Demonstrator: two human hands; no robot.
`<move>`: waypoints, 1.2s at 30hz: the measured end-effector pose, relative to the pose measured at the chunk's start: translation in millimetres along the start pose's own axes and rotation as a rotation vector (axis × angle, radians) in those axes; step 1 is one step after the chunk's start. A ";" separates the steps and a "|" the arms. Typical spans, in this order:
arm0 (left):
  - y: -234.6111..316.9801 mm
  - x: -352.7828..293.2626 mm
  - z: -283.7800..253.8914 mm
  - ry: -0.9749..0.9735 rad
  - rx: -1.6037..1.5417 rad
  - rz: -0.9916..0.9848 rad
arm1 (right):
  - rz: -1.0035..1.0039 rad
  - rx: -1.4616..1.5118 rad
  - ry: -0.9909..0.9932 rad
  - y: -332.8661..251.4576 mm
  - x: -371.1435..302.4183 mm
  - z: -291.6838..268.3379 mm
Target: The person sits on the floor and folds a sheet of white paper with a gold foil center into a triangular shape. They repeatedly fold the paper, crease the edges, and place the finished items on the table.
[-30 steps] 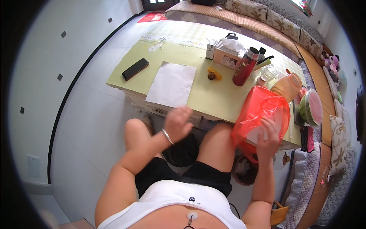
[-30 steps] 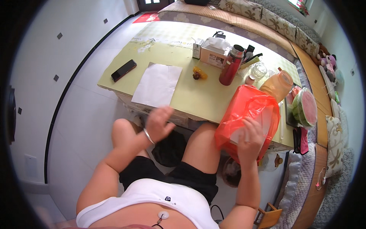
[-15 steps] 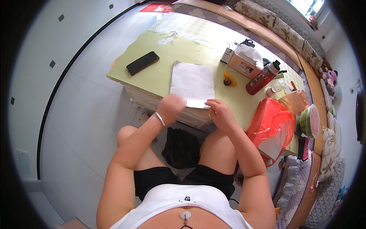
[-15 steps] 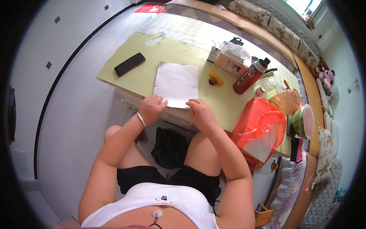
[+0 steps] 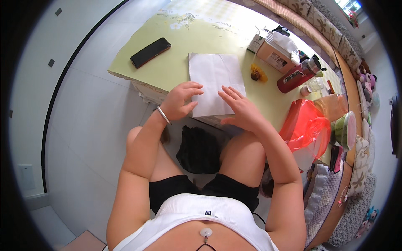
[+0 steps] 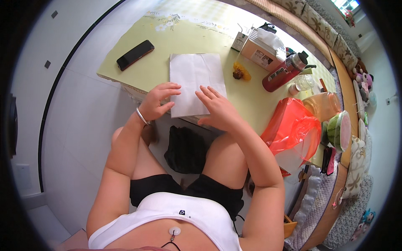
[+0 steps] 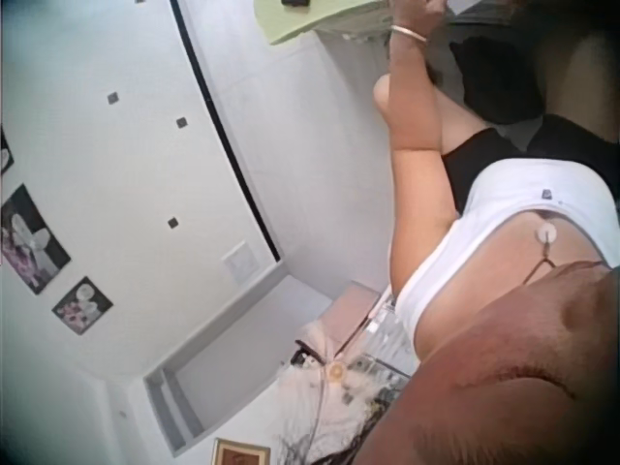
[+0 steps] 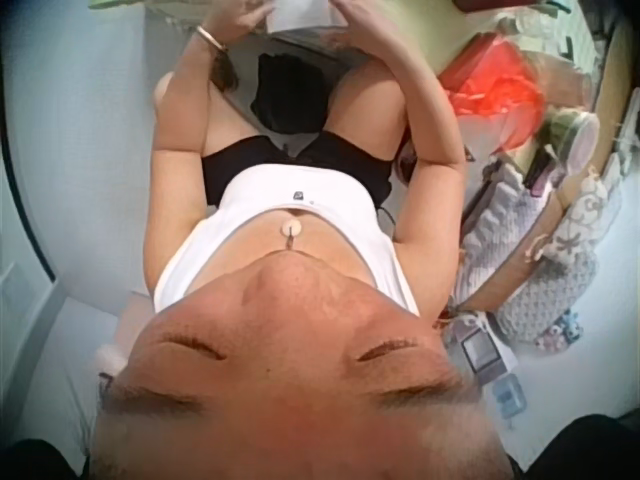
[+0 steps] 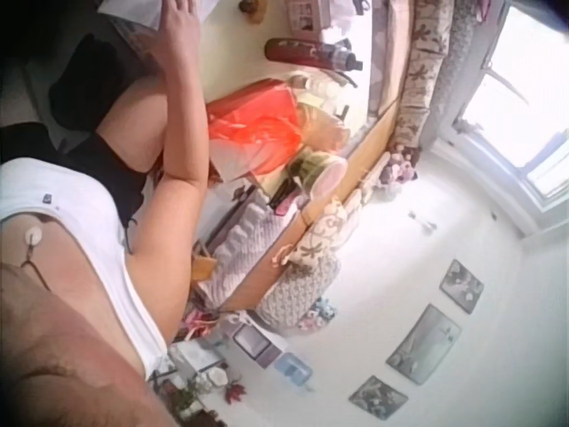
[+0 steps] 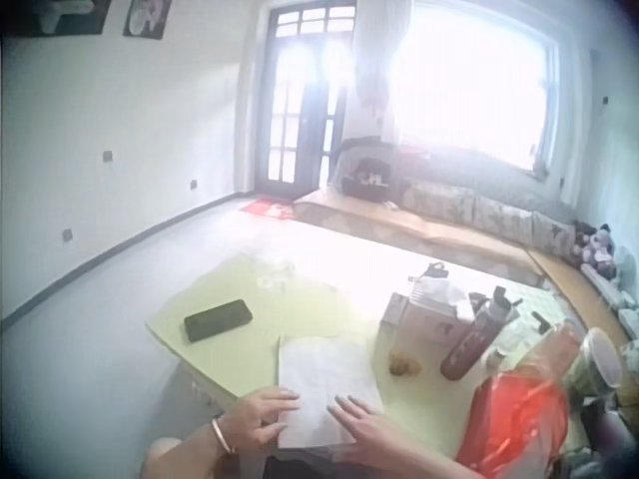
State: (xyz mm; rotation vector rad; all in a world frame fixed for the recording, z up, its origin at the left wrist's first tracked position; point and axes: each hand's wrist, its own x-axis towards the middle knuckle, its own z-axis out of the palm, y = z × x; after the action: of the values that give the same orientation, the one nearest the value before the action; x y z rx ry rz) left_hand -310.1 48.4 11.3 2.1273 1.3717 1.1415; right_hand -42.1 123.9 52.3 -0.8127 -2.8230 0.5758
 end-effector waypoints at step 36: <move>-17.5 5.6 -17.8 -0.236 -0.380 -0.124 | 0.296 0.549 0.055 8.7 19.6 -6.1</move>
State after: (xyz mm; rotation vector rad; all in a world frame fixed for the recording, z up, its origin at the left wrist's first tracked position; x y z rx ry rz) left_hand -333.2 59.2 12.8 1.8125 1.0662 0.9755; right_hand -53.0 143.2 55.0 -1.0968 -2.3143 1.2705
